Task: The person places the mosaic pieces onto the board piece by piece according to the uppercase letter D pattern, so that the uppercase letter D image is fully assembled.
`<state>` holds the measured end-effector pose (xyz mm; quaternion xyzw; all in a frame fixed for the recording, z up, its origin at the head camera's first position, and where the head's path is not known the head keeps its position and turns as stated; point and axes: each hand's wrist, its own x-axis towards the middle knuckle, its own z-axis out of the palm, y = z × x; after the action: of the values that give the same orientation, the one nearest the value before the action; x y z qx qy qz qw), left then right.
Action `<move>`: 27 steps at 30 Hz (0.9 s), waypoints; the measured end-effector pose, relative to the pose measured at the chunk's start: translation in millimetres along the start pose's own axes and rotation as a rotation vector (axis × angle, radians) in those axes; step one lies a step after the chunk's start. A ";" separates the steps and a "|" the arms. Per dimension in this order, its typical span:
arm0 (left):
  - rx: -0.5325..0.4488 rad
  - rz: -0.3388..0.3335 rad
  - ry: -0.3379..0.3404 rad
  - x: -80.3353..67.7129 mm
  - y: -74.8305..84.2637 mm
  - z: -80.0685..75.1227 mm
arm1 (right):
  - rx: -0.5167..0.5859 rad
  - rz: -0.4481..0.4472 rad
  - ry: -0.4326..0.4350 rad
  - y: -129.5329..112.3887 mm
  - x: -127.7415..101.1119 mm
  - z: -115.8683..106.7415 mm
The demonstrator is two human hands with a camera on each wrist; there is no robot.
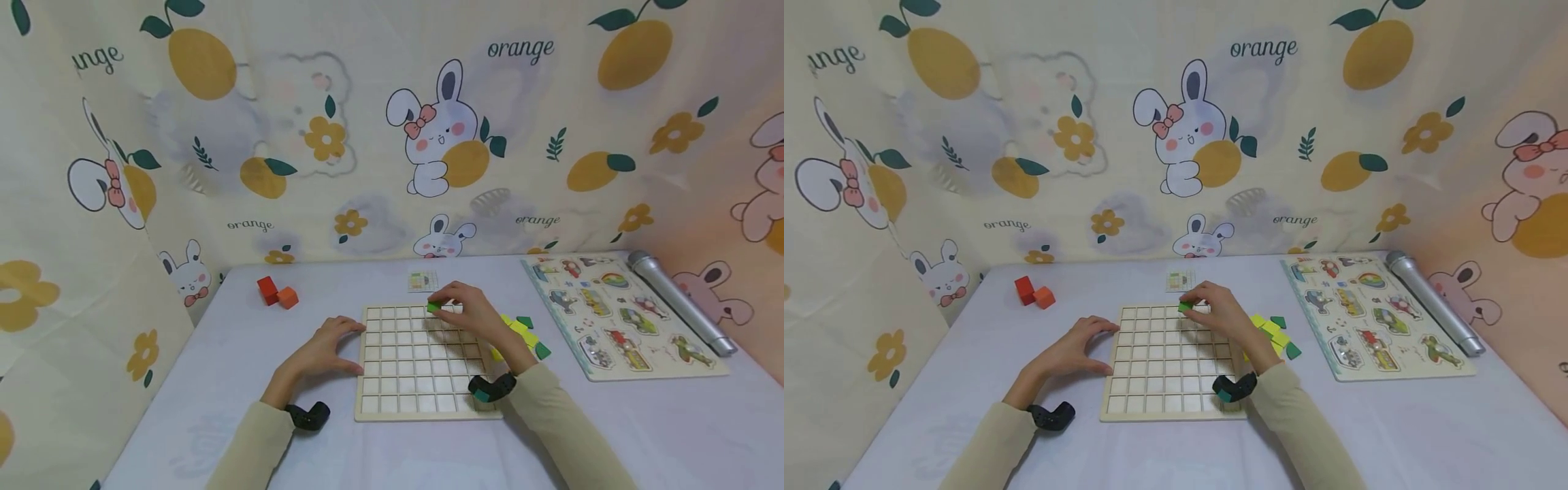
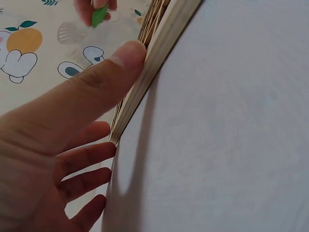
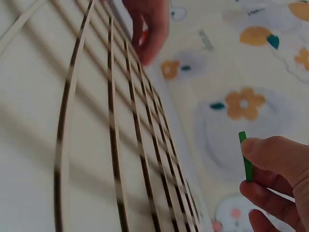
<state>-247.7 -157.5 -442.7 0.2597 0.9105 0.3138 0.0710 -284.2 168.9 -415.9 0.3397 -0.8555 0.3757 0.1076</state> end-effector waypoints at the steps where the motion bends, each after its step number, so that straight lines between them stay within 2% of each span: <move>1: 0.000 -0.002 0.001 -0.1 -0.3 0.1 | 0.016 -0.009 -0.002 -1.9 3.4 5.5; 5: 0.000 -0.009 0.002 -0.4 -0.8 0.1 | 0.055 0.010 -0.019 -7.7 14.9 26.0; 11: -0.014 -0.040 0.000 -0.5 0.9 -0.2 | 0.037 0.040 -0.024 -13.6 25.2 48.0; 16: -0.017 -0.027 -0.007 2.5 1.0 1.0 | 0.034 0.064 -0.021 -14.9 28.5 58.8; 21: -0.001 0.006 0.010 2.8 -0.5 1.3 | 0.041 0.075 -0.070 -16.4 30.9 68.4; 27: -0.002 -0.008 0.012 1.2 -1.9 0.0 | 0.069 0.101 -0.088 -18.9 31.2 76.7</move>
<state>-249.6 -158.1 -443.9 0.2538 0.9117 0.3161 0.0669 -289.5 89.2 -444.7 0.3159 -0.8620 0.3944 0.0391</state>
